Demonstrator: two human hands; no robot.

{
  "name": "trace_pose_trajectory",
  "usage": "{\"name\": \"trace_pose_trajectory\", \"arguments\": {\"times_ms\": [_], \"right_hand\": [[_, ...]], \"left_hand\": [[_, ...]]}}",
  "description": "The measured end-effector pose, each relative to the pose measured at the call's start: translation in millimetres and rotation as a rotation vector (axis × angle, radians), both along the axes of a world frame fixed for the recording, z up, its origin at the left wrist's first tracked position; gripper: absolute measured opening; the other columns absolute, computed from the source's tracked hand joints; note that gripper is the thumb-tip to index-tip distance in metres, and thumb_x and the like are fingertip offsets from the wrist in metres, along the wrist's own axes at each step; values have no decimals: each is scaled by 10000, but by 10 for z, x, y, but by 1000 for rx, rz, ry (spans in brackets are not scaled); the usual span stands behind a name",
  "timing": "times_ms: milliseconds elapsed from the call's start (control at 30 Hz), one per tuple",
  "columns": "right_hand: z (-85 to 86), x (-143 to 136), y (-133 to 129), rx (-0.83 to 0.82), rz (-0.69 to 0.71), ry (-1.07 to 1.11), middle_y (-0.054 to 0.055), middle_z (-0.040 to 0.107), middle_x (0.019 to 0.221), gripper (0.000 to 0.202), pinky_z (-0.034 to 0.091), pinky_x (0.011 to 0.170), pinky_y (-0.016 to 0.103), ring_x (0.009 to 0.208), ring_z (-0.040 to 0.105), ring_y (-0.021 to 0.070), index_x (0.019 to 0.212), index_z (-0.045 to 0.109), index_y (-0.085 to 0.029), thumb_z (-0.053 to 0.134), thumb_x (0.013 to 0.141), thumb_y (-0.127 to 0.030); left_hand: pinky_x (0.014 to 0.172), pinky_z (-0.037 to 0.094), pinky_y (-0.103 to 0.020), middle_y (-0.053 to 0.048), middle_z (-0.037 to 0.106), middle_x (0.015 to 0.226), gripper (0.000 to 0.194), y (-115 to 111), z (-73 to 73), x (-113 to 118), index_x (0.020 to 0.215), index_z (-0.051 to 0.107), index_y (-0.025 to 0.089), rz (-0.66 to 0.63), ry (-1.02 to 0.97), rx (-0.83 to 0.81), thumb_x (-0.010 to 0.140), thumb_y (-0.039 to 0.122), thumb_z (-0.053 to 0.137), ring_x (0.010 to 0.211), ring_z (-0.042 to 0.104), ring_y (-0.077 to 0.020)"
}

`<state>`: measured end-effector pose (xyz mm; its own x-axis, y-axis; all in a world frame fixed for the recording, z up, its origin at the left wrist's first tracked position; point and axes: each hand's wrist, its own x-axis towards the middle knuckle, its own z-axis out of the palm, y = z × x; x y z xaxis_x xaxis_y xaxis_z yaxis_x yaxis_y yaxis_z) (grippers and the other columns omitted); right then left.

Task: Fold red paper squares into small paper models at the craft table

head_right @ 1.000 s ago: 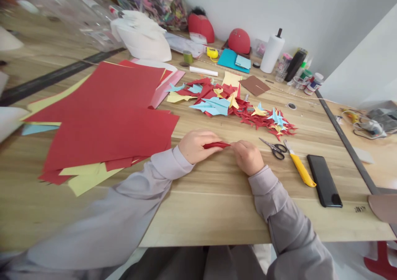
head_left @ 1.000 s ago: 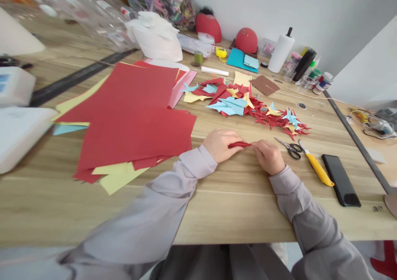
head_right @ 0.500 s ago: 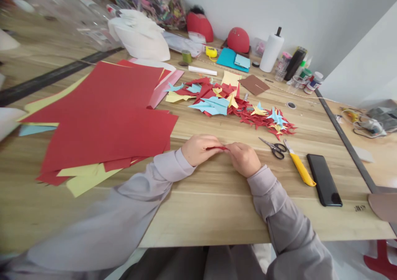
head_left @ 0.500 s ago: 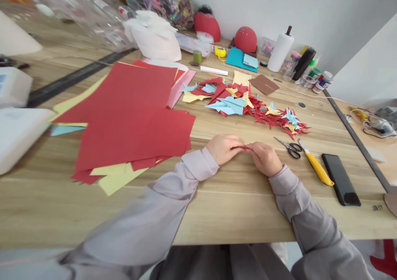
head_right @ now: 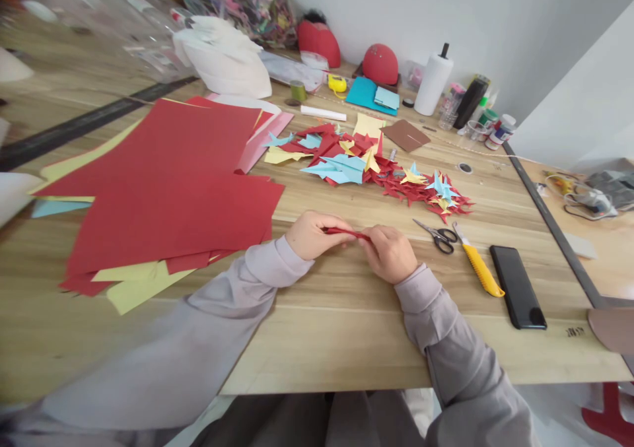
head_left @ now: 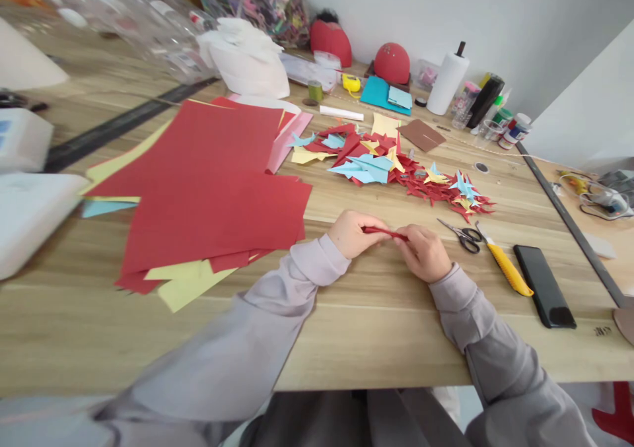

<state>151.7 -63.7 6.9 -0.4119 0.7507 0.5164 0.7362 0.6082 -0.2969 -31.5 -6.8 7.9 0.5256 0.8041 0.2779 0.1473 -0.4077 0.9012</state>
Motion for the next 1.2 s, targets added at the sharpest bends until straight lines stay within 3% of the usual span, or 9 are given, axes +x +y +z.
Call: {"name": "trace_pose_trajectory", "arguments": {"times_ms": [167,300,467,633,833,1000,1200], "right_hand": [[-33,-11,2,-62,1,-37,97,684,846,235,486,693,289,753,631,188,998,594,-174,389,953,-280],[-41,4,0,-140,-11,-36,70,671,765,249,459,636,258,675,611,164,965,593,-175,366,960,-279],[-6,15,-10,-150,-50,52,58,665,745,245,445,604,246,651,611,156,925,589,-181,373,954,-292],[21,-12,-21,-195,-48,145,41,660,740,232,462,621,254,638,607,155,972,577,-192,385,944,-318],[12,38,0,-497,-31,488,-38,497,523,302,399,478,229,455,471,108,761,550,-191,415,924,-406],[45,54,3,-507,-8,506,-48,450,517,299,356,471,222,462,411,94,727,558,-179,460,896,-405],[72,18,-15,-417,5,376,-9,563,618,263,399,550,234,564,486,113,835,635,-162,469,892,-357]], "left_hand": [[551,527,-243,-39,702,624,179,4,-37,6,786,738,140,-43,-8,-71,733,300,677,522,630,-136],[608,551,-278,-45,725,739,324,19,-57,8,999,701,135,-50,11,-87,729,312,680,533,640,-139],[864,526,-349,-66,718,1018,437,20,-45,5,1046,674,169,-41,95,118,620,231,751,906,674,-216],[865,518,-336,-60,711,996,343,1,-25,7,988,674,172,-10,127,258,646,169,706,918,662,-200],[801,545,-316,-97,673,1121,485,-4,-15,-10,1122,632,161,-88,-16,100,643,181,711,931,658,-199],[756,558,-287,-99,709,1032,326,-5,-42,6,1020,675,134,-90,-110,1,710,236,657,873,677,-186],[736,557,-299,-71,741,846,162,-6,-42,16,827,731,147,-31,-75,-10,694,210,663,791,688,-192]]}}
